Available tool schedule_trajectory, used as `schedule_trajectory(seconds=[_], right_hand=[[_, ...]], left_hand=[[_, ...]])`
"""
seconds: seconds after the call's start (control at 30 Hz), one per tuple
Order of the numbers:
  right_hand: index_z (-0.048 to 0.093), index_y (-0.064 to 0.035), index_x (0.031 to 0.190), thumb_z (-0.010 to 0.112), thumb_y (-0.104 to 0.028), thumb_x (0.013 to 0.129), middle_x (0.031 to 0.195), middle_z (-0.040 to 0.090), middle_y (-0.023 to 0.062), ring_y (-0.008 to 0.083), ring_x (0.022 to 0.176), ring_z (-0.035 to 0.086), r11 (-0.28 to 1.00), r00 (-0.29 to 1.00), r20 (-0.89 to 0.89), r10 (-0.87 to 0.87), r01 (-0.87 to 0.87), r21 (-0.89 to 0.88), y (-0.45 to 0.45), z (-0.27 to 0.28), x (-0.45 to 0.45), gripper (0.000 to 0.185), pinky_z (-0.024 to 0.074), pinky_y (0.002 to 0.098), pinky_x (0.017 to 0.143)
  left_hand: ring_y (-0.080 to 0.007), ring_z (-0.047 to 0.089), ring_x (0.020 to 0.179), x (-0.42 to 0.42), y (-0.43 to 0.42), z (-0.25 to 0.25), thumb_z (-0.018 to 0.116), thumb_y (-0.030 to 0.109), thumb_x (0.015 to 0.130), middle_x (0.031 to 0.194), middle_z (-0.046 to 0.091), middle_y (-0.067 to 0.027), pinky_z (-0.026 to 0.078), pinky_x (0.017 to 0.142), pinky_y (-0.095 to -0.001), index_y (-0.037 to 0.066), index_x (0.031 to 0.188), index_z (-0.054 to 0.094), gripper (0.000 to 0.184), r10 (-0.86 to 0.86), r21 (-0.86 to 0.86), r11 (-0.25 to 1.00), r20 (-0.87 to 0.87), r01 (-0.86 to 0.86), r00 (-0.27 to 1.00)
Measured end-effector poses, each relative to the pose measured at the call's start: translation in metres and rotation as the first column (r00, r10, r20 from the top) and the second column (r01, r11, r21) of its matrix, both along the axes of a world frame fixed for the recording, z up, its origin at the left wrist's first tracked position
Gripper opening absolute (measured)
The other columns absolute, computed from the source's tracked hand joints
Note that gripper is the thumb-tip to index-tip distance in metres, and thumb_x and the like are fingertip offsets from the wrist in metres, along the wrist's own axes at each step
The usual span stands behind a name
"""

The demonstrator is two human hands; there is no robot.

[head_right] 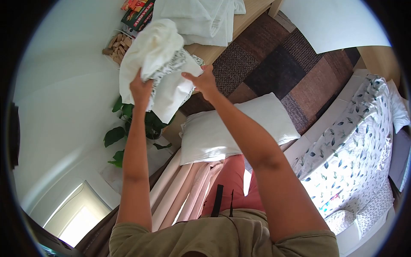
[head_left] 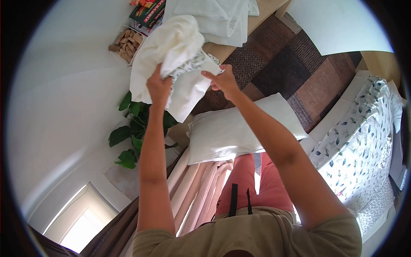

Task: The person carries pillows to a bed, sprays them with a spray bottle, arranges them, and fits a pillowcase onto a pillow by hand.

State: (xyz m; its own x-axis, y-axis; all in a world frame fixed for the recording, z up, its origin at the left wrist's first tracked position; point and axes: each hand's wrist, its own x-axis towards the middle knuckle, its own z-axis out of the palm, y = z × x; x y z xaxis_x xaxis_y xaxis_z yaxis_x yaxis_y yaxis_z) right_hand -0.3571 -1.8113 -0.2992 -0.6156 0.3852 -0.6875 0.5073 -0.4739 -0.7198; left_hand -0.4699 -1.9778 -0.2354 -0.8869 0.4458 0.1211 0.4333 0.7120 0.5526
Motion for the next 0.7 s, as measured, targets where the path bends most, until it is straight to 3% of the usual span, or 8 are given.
schedule_trajectory(seconds=[0.1,0.2,0.27,0.3,0.37,0.43,0.63,0.7], right_hand=[[0.039,0.0023,0.109,0.082,-0.033,0.060,0.098,0.056,0.0174,0.0187,0.079,0.060,0.999,0.997,0.068,-0.027,0.029,-0.023,-0.017,-0.002,-0.007,0.074,0.0507,0.0318,0.062],[0.047,0.0013,0.105,0.079,-0.030,0.063,0.086,0.058,0.0074,0.0152,0.066,0.060,0.946,0.982,0.169,0.088,-0.136,0.294,-0.033,-0.020,-0.011,0.061,0.0502,0.0246,0.052],[0.055,0.0004,0.103,0.073,-0.032,0.066,0.089,0.059,0.0104,0.0161,0.077,0.058,0.850,0.997,-0.043,0.063,-0.031,0.525,-0.043,-0.017,-0.008,0.052,0.0480,0.0321,0.071],[0.055,0.0004,0.103,0.073,-0.032,0.066,0.089,0.059,0.0104,0.0161,0.077,0.058,0.850,0.996,-0.050,0.069,-0.033,0.526,-0.044,-0.002,-0.006,0.052,0.0480,0.0321,0.071],[0.058,0.0013,0.100,0.067,-0.019,0.071,0.084,0.059,0.0062,0.0123,0.072,0.055,0.997,0.899,-0.438,-0.003,-0.030,-0.068,-0.044,0.038,0.008,0.037,0.0458,0.0269,0.064],[0.058,0.0001,0.099,0.062,-0.008,0.075,0.081,0.057,0.0015,0.0066,0.069,0.051,0.959,0.836,-0.515,-0.191,0.047,-0.279,-0.037,0.092,0.035,0.025,0.0425,0.0217,0.060],[0.057,0.0016,0.095,0.057,0.001,0.079,0.079,0.059,-0.0017,0.0039,0.072,0.054,0.915,0.772,-0.502,-0.390,0.383,-0.122,0.018,0.167,0.134,0.016,0.0441,0.0187,0.063],[0.055,0.0014,0.087,0.057,0.006,0.076,0.092,0.064,0.0087,0.0147,0.077,0.061,0.938,0.877,-0.446,-0.177,0.288,0.193,0.022,0.191,0.160,0.012,0.0467,0.0217,0.068]], left_hand=[[-0.0255,0.064,0.080,-0.038,-0.018,0.028,0.063,0.004,0.067,0.088,0.065,-0.0179,0.047,0.074,-0.0301,-0.001,0.107,0.058,0.041,0.068,0.113,0.992,-0.039,-0.063,0.997],[-0.0225,0.064,0.081,-0.063,-0.028,0.060,0.063,0.005,0.070,0.089,0.066,-0.0155,0.046,0.075,-0.0293,-0.003,0.105,0.059,0.036,0.136,0.203,0.972,-0.086,-0.116,0.987],[-0.0229,0.064,0.081,-0.071,-0.032,0.073,0.063,0.006,0.071,0.089,0.067,-0.0147,0.046,0.075,-0.0292,-0.003,0.104,0.059,0.035,0.153,0.172,0.977,-0.143,-0.127,0.978],[-0.0232,0.064,0.081,-0.072,-0.032,0.082,0.063,0.006,0.072,0.089,0.067,-0.0140,0.046,0.076,-0.0292,-0.003,0.103,0.060,0.033,0.170,0.142,0.979,-0.192,-0.144,0.967],[-0.0253,0.064,0.081,-0.066,-0.030,0.087,0.061,0.005,0.070,0.088,0.067,-0.0153,0.046,0.075,-0.0292,-0.002,0.102,0.060,0.032,0.184,0.168,0.974,-0.215,-0.149,0.959],[-0.0312,0.063,0.078,-0.062,-0.032,0.085,0.058,0.003,0.068,0.084,0.066,-0.0170,0.046,0.074,-0.0300,-0.003,0.099,0.060,0.031,0.174,0.146,0.980,-0.330,-0.133,0.928],[-0.0345,0.055,0.091,0.000,-0.016,0.031,0.062,0.004,0.063,0.103,0.058,-0.0152,0.045,0.076,-0.0410,0.009,0.111,0.058,0.049,-0.180,-0.226,0.970,-0.438,0.086,0.881],[-0.0337,0.052,0.102,0.028,0.002,0.015,0.067,0.012,0.068,0.111,0.056,-0.0154,0.043,0.085,-0.0405,0.007,0.112,0.057,0.046,-0.288,-0.340,0.908,-0.085,0.244,0.954]])
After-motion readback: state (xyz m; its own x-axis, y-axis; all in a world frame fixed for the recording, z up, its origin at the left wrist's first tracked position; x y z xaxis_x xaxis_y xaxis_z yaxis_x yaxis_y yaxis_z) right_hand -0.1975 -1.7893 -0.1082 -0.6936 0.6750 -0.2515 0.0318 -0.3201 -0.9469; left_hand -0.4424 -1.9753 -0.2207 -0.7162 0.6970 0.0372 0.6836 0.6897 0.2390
